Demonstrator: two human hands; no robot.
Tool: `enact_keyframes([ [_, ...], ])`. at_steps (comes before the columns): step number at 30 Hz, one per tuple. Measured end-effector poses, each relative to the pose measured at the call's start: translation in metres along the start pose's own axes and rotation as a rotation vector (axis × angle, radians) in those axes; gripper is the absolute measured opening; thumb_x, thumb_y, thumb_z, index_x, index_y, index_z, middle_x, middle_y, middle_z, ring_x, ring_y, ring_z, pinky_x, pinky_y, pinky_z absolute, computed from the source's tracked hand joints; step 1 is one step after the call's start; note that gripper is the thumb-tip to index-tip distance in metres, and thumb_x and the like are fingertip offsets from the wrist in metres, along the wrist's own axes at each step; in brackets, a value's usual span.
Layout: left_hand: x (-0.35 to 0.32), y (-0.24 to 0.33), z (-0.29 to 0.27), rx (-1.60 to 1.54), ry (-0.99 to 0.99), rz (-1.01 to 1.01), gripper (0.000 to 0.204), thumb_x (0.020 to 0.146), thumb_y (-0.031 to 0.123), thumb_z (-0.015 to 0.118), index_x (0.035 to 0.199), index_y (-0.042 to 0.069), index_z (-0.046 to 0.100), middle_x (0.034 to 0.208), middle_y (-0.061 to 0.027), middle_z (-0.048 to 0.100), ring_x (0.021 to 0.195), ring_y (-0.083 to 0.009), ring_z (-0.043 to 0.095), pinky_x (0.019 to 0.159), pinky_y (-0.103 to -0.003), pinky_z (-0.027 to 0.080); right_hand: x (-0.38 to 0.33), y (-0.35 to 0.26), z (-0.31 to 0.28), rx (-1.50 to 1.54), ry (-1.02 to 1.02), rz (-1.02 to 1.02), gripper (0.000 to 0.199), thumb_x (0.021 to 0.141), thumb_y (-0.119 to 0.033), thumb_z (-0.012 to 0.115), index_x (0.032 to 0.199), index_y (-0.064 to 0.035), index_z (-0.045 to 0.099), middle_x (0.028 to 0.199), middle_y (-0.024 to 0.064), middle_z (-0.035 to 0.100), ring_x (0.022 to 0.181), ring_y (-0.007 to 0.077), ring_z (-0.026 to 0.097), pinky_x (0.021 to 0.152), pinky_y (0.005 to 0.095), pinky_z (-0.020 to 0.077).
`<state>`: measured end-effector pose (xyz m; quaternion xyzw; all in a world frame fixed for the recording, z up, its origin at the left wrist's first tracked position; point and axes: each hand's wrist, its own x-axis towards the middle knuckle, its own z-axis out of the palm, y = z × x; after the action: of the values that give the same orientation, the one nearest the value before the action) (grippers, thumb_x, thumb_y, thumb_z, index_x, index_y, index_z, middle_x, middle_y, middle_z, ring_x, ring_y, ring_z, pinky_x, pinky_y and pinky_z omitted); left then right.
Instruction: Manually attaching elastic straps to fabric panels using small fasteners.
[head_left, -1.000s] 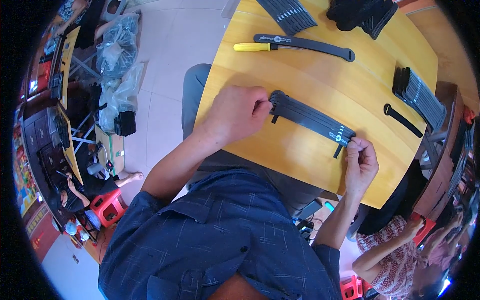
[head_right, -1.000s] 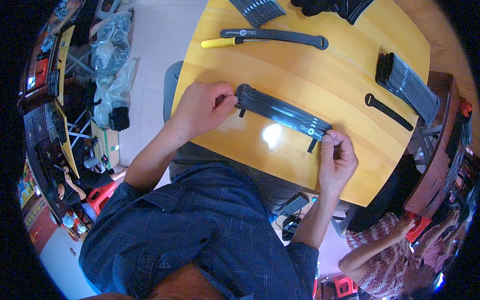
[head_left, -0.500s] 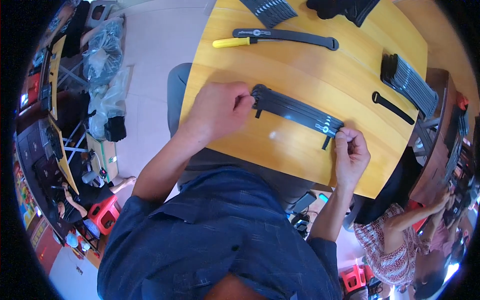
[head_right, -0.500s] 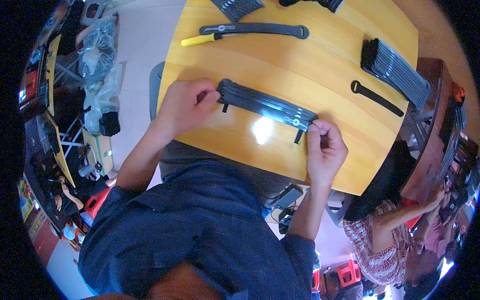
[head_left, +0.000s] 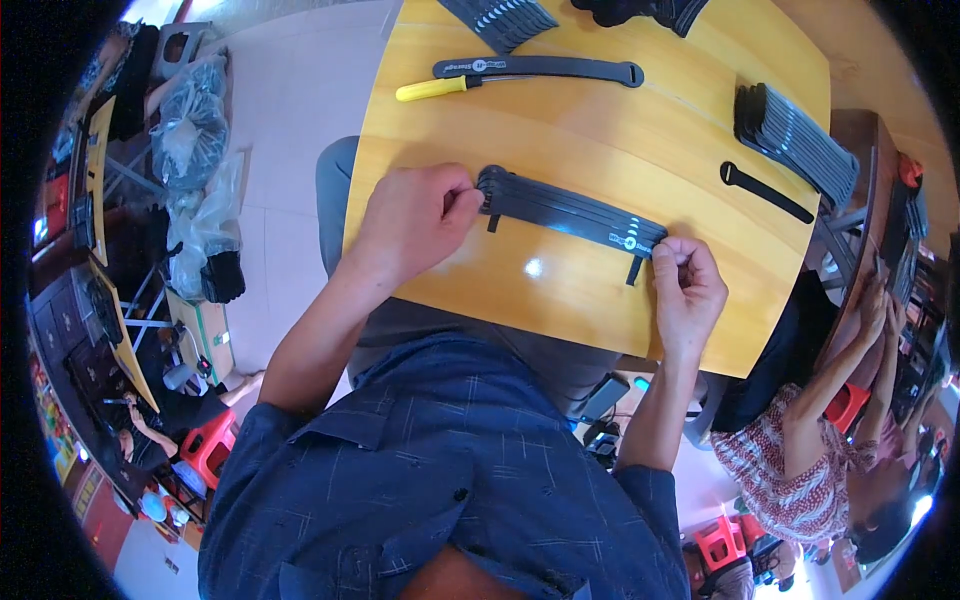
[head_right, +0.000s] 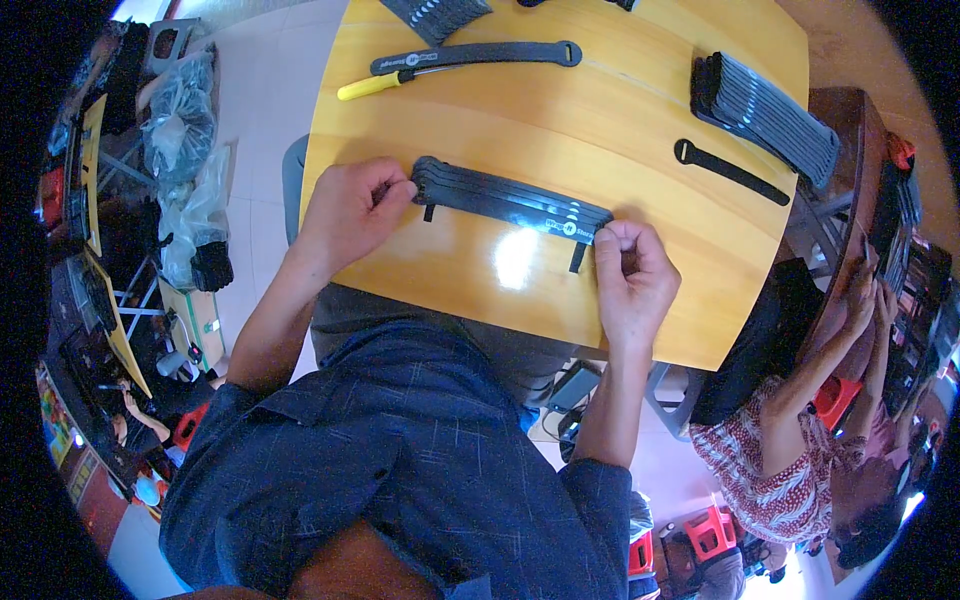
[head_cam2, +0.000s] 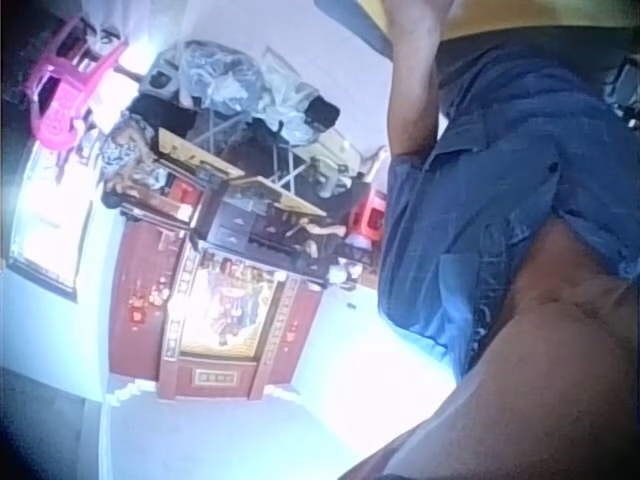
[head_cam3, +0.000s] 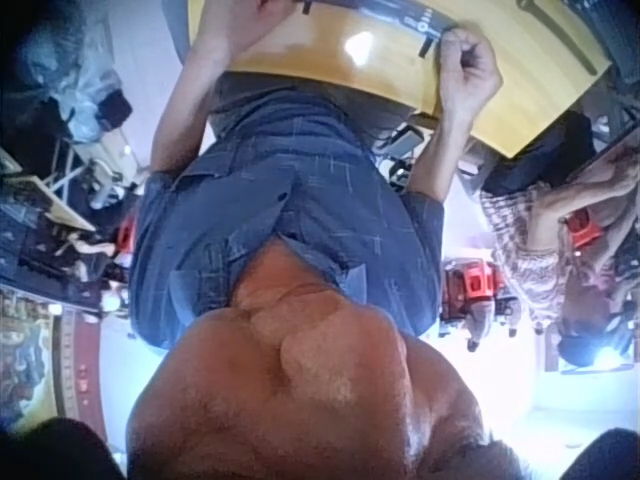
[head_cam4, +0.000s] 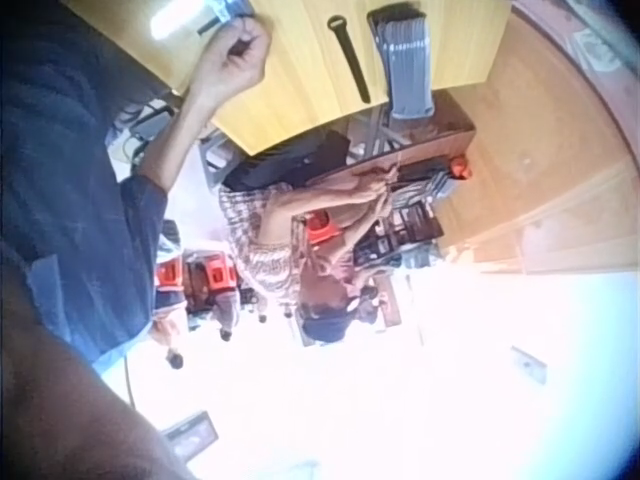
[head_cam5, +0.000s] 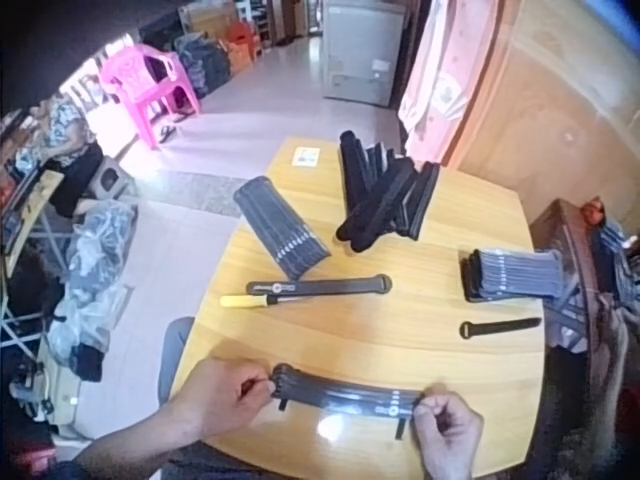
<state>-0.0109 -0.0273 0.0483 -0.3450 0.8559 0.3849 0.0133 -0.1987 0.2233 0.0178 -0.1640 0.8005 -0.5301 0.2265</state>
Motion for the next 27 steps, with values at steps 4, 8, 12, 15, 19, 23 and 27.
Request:
enact_keyframes([
  [4, -0.0007, -0.0022, 0.0008, 0.001, 0.009, 0.005, 0.020, 0.091, 0.021, 0.067, 0.082, 0.003, 0.068, 0.075, -0.0192, 0.068, 0.071, -0.0405, 0.066, 0.063, -0.049, 0.051, 0.0016, -0.0017, 0.0018, -0.004, 0.006, 0.018, 0.004, 0.096, -0.005, 0.071, 0.096, -0.0014, 0.070, 0.081, -0.0063, 0.063, 0.070, 0.0004, 0.052, 0.062, 0.0171, 0.0427],
  [8, 0.0000, -0.0024, 0.0007, -0.010, 0.011, 0.018, 0.020, 0.091, 0.021, 0.067, 0.082, 0.003, 0.068, 0.076, -0.0196, 0.068, 0.071, -0.0405, 0.067, 0.064, -0.049, 0.051, 0.0017, -0.0024, 0.0024, 0.009, 0.003, 0.013, 0.004, 0.096, -0.005, 0.071, 0.096, -0.0013, 0.070, 0.081, -0.0058, 0.063, 0.070, 0.0006, 0.052, 0.063, 0.0171, 0.0431],
  [12, 0.0006, -0.0038, 0.0009, 0.009, 0.026, 0.034, 0.021, 0.091, 0.021, 0.067, 0.083, 0.002, 0.068, 0.077, -0.0200, 0.068, 0.072, -0.0405, 0.067, 0.064, -0.048, 0.052, 0.0027, -0.0033, 0.0029, -0.007, 0.004, 0.004, 0.004, 0.096, -0.006, 0.071, 0.095, -0.0017, 0.070, 0.080, -0.0059, 0.063, 0.070, 0.0005, 0.052, 0.062, 0.0173, 0.0437],
  [15, 0.0010, -0.0032, 0.0006, 0.010, 0.015, 0.022, 0.021, 0.091, 0.021, 0.067, 0.083, 0.002, 0.068, 0.077, -0.0200, 0.068, 0.071, -0.0404, 0.067, 0.063, -0.048, 0.052, 0.0031, -0.0026, 0.0025, -0.036, 0.008, 0.003, 0.004, 0.096, -0.006, 0.072, 0.095, -0.0022, 0.070, 0.079, -0.0064, 0.063, 0.069, 0.0004, 0.052, 0.062, 0.0175, 0.0441],
  [19, 0.0007, -0.0015, -0.0004, 0.009, 0.019, 0.023, 0.021, 0.091, 0.021, 0.066, 0.082, 0.002, 0.069, 0.074, -0.0196, 0.067, 0.069, -0.0399, 0.066, 0.062, -0.048, 0.051, 0.0041, 0.0001, 0.0036, -0.038, 0.019, -0.022, 0.005, 0.096, -0.006, 0.072, 0.094, -0.0023, 0.070, 0.079, -0.0068, 0.063, 0.069, 0.0002, 0.053, 0.062, 0.0174, 0.0442],
  [23, 0.0005, -0.0008, -0.0006, 0.012, 0.018, 0.016, 0.021, 0.091, 0.021, 0.066, 0.081, 0.002, 0.069, 0.072, -0.0194, 0.067, 0.068, -0.0394, 0.066, 0.063, -0.048, 0.051, 0.0041, -0.0004, 0.0049, -0.073, 0.035, -0.049, 0.005, 0.094, -0.005, 0.072, 0.093, -0.0020, 0.069, 0.076, -0.0057, 0.063, 0.067, 0.0005, 0.053, 0.060, 0.0179, 0.0448],
  [27, 0.0003, -0.0030, 0.0016, 0.012, 0.035, 0.031, 0.022, 0.090, 0.021, 0.065, 0.080, 0.002, 0.069, 0.072, -0.0195, 0.067, 0.069, -0.0393, 0.066, 0.064, -0.048, 0.051, 0.0045, 0.0019, 0.0042, -0.082, 0.033, -0.051, 0.005, 0.093, -0.005, 0.073, 0.091, -0.0017, 0.069, 0.074, -0.0043, 0.064, 0.065, 0.0011, 0.053, 0.058, 0.0189, 0.0453],
])
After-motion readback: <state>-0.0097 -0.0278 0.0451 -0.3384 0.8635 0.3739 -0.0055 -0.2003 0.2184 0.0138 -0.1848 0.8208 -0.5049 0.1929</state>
